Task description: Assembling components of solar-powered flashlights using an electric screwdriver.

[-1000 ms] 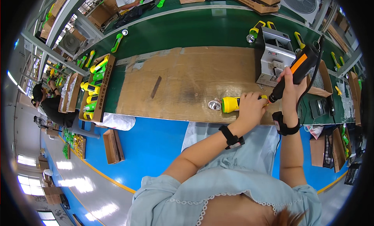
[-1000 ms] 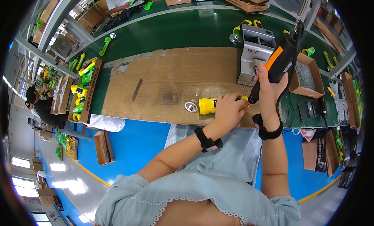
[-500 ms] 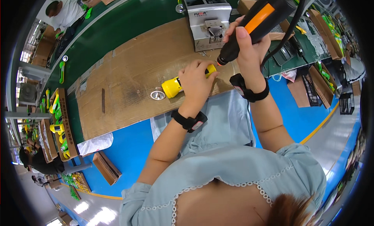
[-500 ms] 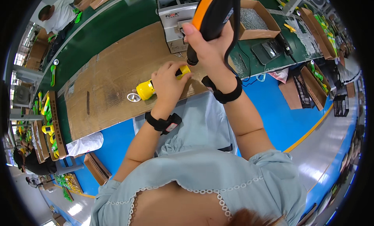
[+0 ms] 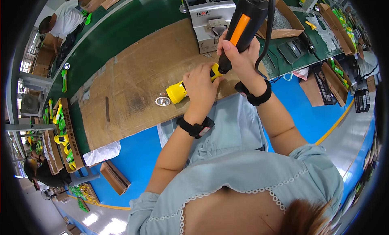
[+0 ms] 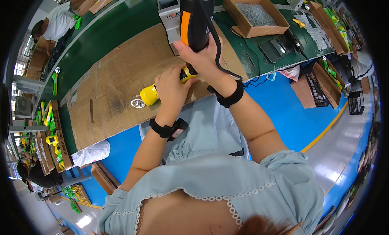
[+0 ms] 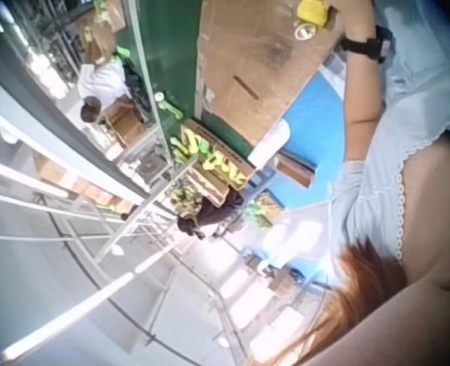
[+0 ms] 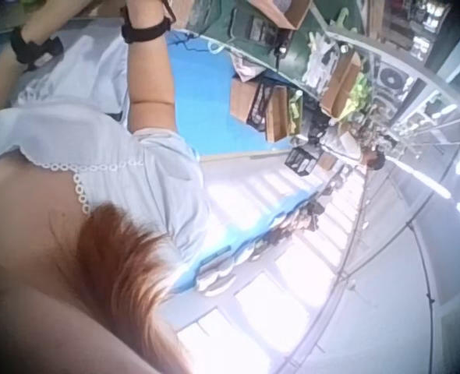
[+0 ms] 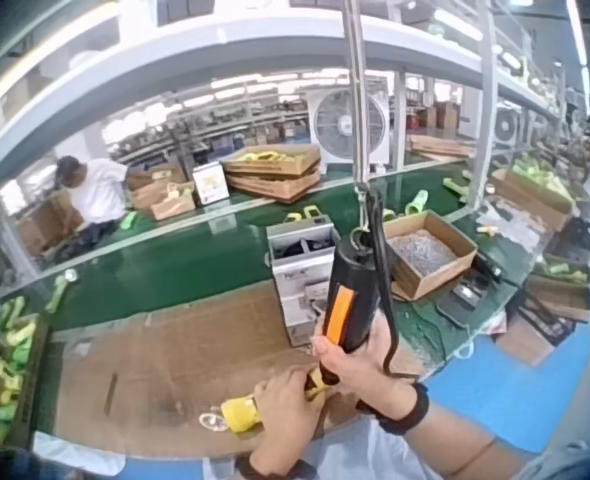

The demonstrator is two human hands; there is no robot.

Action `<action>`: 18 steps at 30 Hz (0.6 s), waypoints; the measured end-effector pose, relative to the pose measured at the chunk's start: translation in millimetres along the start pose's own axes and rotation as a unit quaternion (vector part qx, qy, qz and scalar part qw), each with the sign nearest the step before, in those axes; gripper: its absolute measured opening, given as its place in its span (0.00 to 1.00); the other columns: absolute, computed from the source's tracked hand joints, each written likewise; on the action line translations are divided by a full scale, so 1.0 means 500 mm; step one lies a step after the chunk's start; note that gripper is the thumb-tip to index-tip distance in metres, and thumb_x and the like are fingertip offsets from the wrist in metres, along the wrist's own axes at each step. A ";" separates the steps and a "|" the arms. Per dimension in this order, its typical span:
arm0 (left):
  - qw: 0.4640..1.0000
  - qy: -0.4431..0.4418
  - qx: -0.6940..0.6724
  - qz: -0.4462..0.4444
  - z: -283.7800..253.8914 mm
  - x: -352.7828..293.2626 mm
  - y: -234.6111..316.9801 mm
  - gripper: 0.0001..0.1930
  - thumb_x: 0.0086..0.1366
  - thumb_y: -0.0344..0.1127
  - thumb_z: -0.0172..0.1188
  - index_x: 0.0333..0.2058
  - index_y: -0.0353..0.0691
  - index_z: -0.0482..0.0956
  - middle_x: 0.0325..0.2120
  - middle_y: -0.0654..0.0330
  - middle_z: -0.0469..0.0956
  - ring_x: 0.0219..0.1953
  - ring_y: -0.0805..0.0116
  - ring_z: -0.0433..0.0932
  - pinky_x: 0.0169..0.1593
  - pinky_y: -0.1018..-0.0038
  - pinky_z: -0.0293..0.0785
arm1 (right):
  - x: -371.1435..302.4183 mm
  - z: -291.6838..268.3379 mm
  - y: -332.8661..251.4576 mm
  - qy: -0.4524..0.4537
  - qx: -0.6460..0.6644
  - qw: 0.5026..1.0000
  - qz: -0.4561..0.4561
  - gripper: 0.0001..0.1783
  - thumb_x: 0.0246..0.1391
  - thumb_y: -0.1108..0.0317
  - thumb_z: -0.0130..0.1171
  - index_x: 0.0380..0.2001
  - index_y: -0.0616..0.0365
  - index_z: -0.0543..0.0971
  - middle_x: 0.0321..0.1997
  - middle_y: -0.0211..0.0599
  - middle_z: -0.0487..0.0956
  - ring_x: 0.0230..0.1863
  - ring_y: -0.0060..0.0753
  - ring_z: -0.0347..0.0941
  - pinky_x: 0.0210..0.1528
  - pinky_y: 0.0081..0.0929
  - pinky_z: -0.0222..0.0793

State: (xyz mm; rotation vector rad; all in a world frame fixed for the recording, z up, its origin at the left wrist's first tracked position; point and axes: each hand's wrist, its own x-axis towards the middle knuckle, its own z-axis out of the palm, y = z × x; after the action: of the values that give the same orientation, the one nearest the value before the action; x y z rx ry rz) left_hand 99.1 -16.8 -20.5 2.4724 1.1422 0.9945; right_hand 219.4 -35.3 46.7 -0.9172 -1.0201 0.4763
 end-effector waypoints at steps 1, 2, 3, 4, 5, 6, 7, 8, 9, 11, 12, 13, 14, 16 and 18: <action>1.000 -0.001 -0.004 0.002 0.000 0.000 -0.002 0.22 0.41 0.44 0.71 0.37 0.46 0.78 0.31 0.65 0.78 0.36 0.64 0.75 0.38 0.67 0.60 | 0.002 -0.001 0.000 -0.002 0.001 1.000 -0.001 0.13 0.50 0.68 0.58 0.35 0.63 0.69 0.24 0.35 0.74 0.25 0.23 0.71 0.29 0.22 0.68; 1.000 0.001 -0.003 0.001 0.000 0.001 -0.002 0.22 0.41 0.44 0.71 0.37 0.46 0.78 0.31 0.65 0.78 0.36 0.64 0.75 0.38 0.67 0.60 | 0.004 -0.003 0.000 -0.012 0.011 1.000 0.016 0.13 0.50 0.68 0.58 0.35 0.63 0.69 0.24 0.35 0.74 0.25 0.23 0.71 0.30 0.22 0.68; 1.000 -0.006 0.013 0.003 0.001 0.002 -0.002 0.22 0.42 0.44 0.71 0.37 0.46 0.79 0.31 0.64 0.77 0.36 0.63 0.75 0.37 0.66 0.61 | 0.006 -0.003 -0.001 -0.022 0.021 0.999 0.032 0.13 0.50 0.68 0.59 0.35 0.63 0.69 0.24 0.35 0.73 0.25 0.23 0.71 0.30 0.22 0.68; 0.999 -0.013 0.029 0.005 0.000 0.004 -0.001 0.22 0.42 0.44 0.71 0.38 0.45 0.79 0.31 0.63 0.77 0.36 0.62 0.75 0.37 0.66 0.61 | 0.007 -0.002 -0.003 -0.025 0.022 0.999 0.030 0.13 0.50 0.68 0.59 0.35 0.63 0.69 0.24 0.35 0.73 0.25 0.23 0.71 0.30 0.22 0.68; 0.999 -0.009 0.030 0.006 -0.002 0.010 -0.002 0.22 0.42 0.44 0.71 0.38 0.45 0.79 0.31 0.63 0.77 0.36 0.62 0.75 0.37 0.66 0.61 | 0.006 0.000 -0.004 -0.023 0.020 0.999 0.031 0.14 0.50 0.68 0.59 0.35 0.63 0.69 0.25 0.36 0.73 0.25 0.24 0.71 0.30 0.22 0.68; 0.998 -0.039 0.042 0.009 -0.005 0.018 -0.005 0.22 0.42 0.44 0.70 0.38 0.45 0.79 0.30 0.61 0.76 0.36 0.61 0.74 0.37 0.65 0.62 | 0.005 0.000 -0.004 -0.022 0.017 0.999 0.031 0.14 0.50 0.68 0.59 0.36 0.63 0.69 0.25 0.36 0.73 0.25 0.24 0.71 0.30 0.22 0.68; 0.996 -0.069 0.052 0.012 -0.010 0.024 -0.006 0.22 0.42 0.45 0.70 0.38 0.45 0.80 0.30 0.59 0.75 0.36 0.60 0.74 0.37 0.65 0.63 | 0.005 0.000 0.001 -0.024 0.018 0.999 0.027 0.14 0.50 0.68 0.59 0.36 0.63 0.69 0.25 0.36 0.73 0.25 0.24 0.71 0.30 0.22 0.68; 0.996 -0.064 0.053 0.013 -0.013 0.025 -0.007 0.22 0.42 0.45 0.70 0.38 0.45 0.80 0.30 0.59 0.75 0.36 0.60 0.74 0.37 0.65 0.63 | 0.004 -0.004 0.010 -0.026 0.025 0.999 0.023 0.14 0.50 0.68 0.59 0.36 0.64 0.69 0.25 0.37 0.73 0.25 0.25 0.71 0.30 0.23 0.68; 0.996 -0.079 0.045 0.013 -0.014 0.024 -0.008 0.22 0.42 0.45 0.70 0.37 0.45 0.80 0.30 0.58 0.75 0.36 0.59 0.74 0.38 0.64 0.64 | 0.006 -0.009 0.011 -0.028 0.033 0.999 0.019 0.15 0.50 0.67 0.60 0.36 0.64 0.69 0.26 0.38 0.74 0.25 0.26 0.71 0.30 0.23 0.69; 0.995 -0.085 0.041 0.017 -0.010 0.028 -0.018 0.22 0.42 0.45 0.70 0.37 0.45 0.80 0.29 0.57 0.74 0.36 0.58 0.74 0.39 0.63 0.65 | 0.027 -0.019 -0.022 -0.040 0.072 0.996 -0.040 0.20 0.51 0.61 0.60 0.38 0.65 0.68 0.27 0.40 0.73 0.25 0.31 0.72 0.29 0.26 0.70; 0.996 -0.081 0.045 0.014 -0.009 0.024 -0.016 0.22 0.41 0.45 0.70 0.37 0.45 0.80 0.30 0.57 0.74 0.36 0.58 0.73 0.39 0.64 0.66 | 0.048 -0.025 -0.038 -0.018 0.083 0.993 -0.077 0.21 0.52 0.59 0.60 0.39 0.65 0.68 0.26 0.41 0.73 0.24 0.31 0.72 0.28 0.26 0.70; 0.996 -0.078 0.048 0.010 -0.008 0.019 -0.012 0.22 0.41 0.46 0.70 0.37 0.45 0.80 0.30 0.57 0.74 0.36 0.58 0.73 0.40 0.64 0.67 | 0.068 -0.032 -0.053 0.004 0.094 0.989 -0.112 0.22 0.52 0.57 0.60 0.39 0.65 0.68 0.26 0.41 0.73 0.24 0.32 0.72 0.28 0.27 0.71; 0.996 -0.073 0.043 0.015 -0.010 0.018 -0.009 0.22 0.41 0.45 0.70 0.36 0.45 0.80 0.30 0.58 0.74 0.37 0.58 0.73 0.40 0.64 0.66 | 0.089 -0.039 -0.068 0.019 0.075 0.985 -0.153 0.24 0.52 0.54 0.60 0.39 0.66 0.68 0.26 0.42 0.73 0.24 0.32 0.72 0.27 0.27 0.71; 0.996 -0.077 0.027 0.023 -0.015 0.017 -0.007 0.22 0.41 0.45 0.70 0.36 0.45 0.79 0.30 0.58 0.74 0.37 0.58 0.73 0.39 0.64 0.66 | 0.134 -0.039 -0.074 0.046 0.035 0.982 -0.179 0.19 0.55 0.60 0.58 0.39 0.65 0.69 0.26 0.41 0.74 0.24 0.31 0.72 0.28 0.25 0.71; 0.996 -0.083 0.013 0.023 -0.021 0.011 -0.004 0.21 0.41 0.44 0.70 0.35 0.45 0.79 0.30 0.59 0.74 0.36 0.58 0.73 0.39 0.64 0.66 | 0.172 -0.031 -0.059 0.054 0.000 0.978 -0.200 0.12 0.55 0.67 0.56 0.37 0.65 0.69 0.24 0.39 0.75 0.23 0.28 0.72 0.28 0.23 0.69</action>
State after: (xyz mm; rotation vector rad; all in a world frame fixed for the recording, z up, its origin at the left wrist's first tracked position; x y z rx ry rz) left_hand 93.4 -12.3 -11.0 2.5570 1.0558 0.7733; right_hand 271.4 3.7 112.3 -0.7041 -1.0714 0.0870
